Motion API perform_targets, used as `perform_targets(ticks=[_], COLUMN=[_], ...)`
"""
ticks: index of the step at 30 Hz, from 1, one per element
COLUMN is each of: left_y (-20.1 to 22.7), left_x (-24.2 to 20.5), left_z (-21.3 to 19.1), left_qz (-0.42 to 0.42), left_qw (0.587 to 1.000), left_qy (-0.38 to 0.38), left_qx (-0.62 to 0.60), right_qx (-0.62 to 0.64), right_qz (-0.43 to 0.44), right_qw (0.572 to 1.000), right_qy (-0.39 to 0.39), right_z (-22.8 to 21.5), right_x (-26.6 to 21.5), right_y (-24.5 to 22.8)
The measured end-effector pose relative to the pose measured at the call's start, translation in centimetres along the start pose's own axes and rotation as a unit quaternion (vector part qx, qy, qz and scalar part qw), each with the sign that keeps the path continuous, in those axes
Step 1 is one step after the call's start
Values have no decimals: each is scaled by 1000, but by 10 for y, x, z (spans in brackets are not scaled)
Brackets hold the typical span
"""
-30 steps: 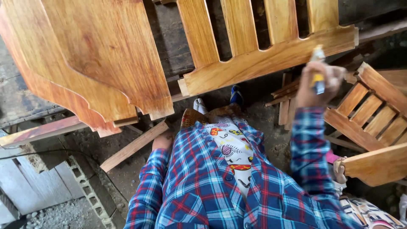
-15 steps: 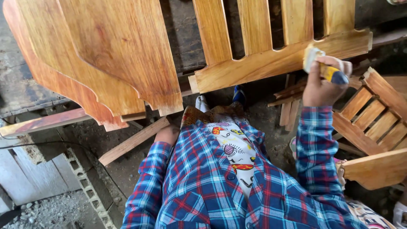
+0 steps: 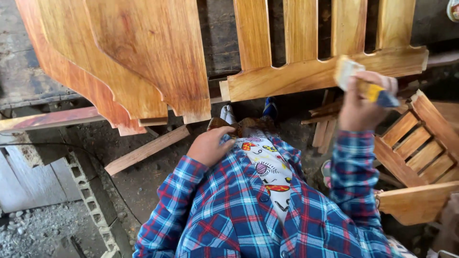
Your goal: The person applies a finish to a wooden chair back using a brush. They repeatedly dip the brush into a container of liquid and spread it evenly across the slats and frame of the chair back.
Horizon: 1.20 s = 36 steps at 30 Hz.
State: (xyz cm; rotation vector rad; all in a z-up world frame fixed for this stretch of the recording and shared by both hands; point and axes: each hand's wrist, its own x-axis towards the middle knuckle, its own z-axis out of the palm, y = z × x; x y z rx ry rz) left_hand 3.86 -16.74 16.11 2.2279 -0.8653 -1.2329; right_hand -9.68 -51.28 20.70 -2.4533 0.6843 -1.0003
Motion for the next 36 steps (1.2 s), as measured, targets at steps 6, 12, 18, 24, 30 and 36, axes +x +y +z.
perform_targets(ticks=[6, 12, 18, 24, 30, 36], left_y=[30, 29, 19, 2, 2, 5], left_x=[-6, -2, 1, -6, 3, 8], left_z=[-17, -16, -7, -4, -4, -7], left_qz=[63, 59, 45, 36, 48, 50], left_qw=[996, 995, 996, 997, 993, 989], left_qy=[21, 58, 52, 65, 107, 134], left_qx=[-53, -62, -51, -29, -29, -24], right_qx=[-10, 79, 54, 45, 35, 190], right_qz=[29, -21, 6, 60, -36, 23], right_qw=[999, 989, 997, 997, 996, 971], right_qy=[-21, -123, -46, 28, -75, -146], right_z=[14, 42, 23, 14, 59, 76], right_x=[-11, -8, -3, -15, -21, -25], right_y=[1, -85, -25, 28, -62, -115])
